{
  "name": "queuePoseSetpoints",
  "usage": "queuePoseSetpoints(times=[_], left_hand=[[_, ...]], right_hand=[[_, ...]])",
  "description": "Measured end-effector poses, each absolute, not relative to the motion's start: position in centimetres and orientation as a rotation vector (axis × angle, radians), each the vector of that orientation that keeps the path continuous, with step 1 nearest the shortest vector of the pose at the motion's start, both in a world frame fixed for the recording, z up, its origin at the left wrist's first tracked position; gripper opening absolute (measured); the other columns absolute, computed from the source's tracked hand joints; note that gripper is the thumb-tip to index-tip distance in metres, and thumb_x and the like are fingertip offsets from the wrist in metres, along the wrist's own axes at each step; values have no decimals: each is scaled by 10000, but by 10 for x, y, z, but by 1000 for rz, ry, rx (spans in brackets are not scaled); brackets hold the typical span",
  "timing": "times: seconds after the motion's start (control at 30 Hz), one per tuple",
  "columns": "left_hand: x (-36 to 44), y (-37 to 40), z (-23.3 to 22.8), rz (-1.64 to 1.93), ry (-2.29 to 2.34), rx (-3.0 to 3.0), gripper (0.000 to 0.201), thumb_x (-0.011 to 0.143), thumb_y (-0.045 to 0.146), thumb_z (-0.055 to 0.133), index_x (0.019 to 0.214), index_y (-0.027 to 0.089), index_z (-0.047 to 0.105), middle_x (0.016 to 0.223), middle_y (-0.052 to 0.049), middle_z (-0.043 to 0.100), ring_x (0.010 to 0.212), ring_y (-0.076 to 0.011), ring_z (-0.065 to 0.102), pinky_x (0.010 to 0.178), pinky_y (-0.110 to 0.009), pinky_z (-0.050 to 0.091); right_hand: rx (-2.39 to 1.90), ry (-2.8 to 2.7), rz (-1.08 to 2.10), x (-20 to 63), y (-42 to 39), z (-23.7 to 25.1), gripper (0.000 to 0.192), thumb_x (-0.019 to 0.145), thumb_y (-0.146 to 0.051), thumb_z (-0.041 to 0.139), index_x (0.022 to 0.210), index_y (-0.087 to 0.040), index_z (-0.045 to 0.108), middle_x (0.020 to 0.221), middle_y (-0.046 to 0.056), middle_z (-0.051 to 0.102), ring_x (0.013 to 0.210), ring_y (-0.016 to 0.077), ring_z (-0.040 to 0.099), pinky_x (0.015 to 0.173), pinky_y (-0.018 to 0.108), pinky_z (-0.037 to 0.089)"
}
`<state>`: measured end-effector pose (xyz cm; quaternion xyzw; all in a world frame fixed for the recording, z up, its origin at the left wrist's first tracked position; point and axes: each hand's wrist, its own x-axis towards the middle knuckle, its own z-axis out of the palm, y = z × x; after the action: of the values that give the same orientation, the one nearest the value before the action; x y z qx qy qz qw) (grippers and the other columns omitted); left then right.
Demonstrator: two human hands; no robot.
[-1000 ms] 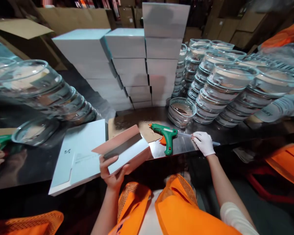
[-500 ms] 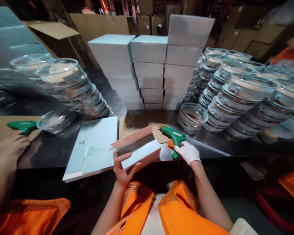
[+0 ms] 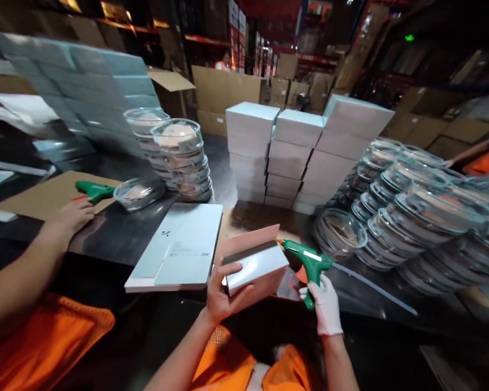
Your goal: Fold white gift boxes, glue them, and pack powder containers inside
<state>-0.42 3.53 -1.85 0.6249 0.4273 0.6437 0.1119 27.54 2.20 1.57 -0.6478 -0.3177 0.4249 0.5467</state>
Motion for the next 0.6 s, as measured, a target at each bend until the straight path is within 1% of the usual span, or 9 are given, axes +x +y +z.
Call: queuePoseSetpoints(times=[0.07,0.13,0.2,0.27,0.33,0.43,0.5,0.6], left_hand=[[-4,23,-10,1852,1307,1649,364,859,501,833,1098,238,752,1079,-84,748,1082,-284,742,916,-401,645],[-6,10,-2,1792,1373,1491,386,855,527,827,1087,229,747,1148,-95,739,1095,-286,739,858,-365,644],[-9,-2,6,1748,1436,1422,408,834,548,839,1064,225,745,1120,-82,740,1049,-271,740,866,-351,625],[-12,-9,13,1727,1477,1430,389,829,534,845,1051,230,745,1059,-59,739,1005,-251,733,879,-336,598],[-14,-14,18,1717,1502,1456,351,839,496,843,1057,239,744,1039,-43,732,981,-234,724,872,-317,576],[-14,-13,25,1691,1556,1480,312,851,433,840,1081,247,739,1029,-29,718,968,-219,711,862,-302,556],[-12,-8,30,1666,1569,1503,300,858,405,835,1093,247,733,1020,-26,710,960,-215,704,856,-300,549],[-2,3,39,1620,1520,1572,283,871,388,824,1100,252,728,1045,-31,719,1002,-222,700,892,-311,540]], right_hand=[[-1497,-716,915,275,17,27,607,578,-481,867,1043,-230,567,669,-21,716,548,188,669,510,258,532],[-1426,-676,888,275,12,43,592,576,-450,924,1021,-222,607,730,1,740,602,181,685,549,252,546],[-1330,-678,1035,274,8,60,484,603,-468,929,904,-197,665,741,31,733,603,165,654,526,242,510],[-1212,-697,1297,270,8,71,384,605,-452,911,729,-178,672,699,39,690,567,133,574,489,234,447],[-1120,-697,1490,264,10,71,329,584,-386,876,577,-179,620,630,24,629,531,107,495,477,232,399],[-1142,-687,1544,255,11,60,333,570,-357,811,454,-190,548,548,16,576,496,102,451,472,248,367],[-1223,-741,1477,252,6,52,357,604,-417,798,447,-195,567,529,21,571,497,116,460,478,266,377],[-1348,-922,1315,253,-7,50,399,718,-543,793,540,-215,652,562,24,601,535,153,517,522,296,454]])
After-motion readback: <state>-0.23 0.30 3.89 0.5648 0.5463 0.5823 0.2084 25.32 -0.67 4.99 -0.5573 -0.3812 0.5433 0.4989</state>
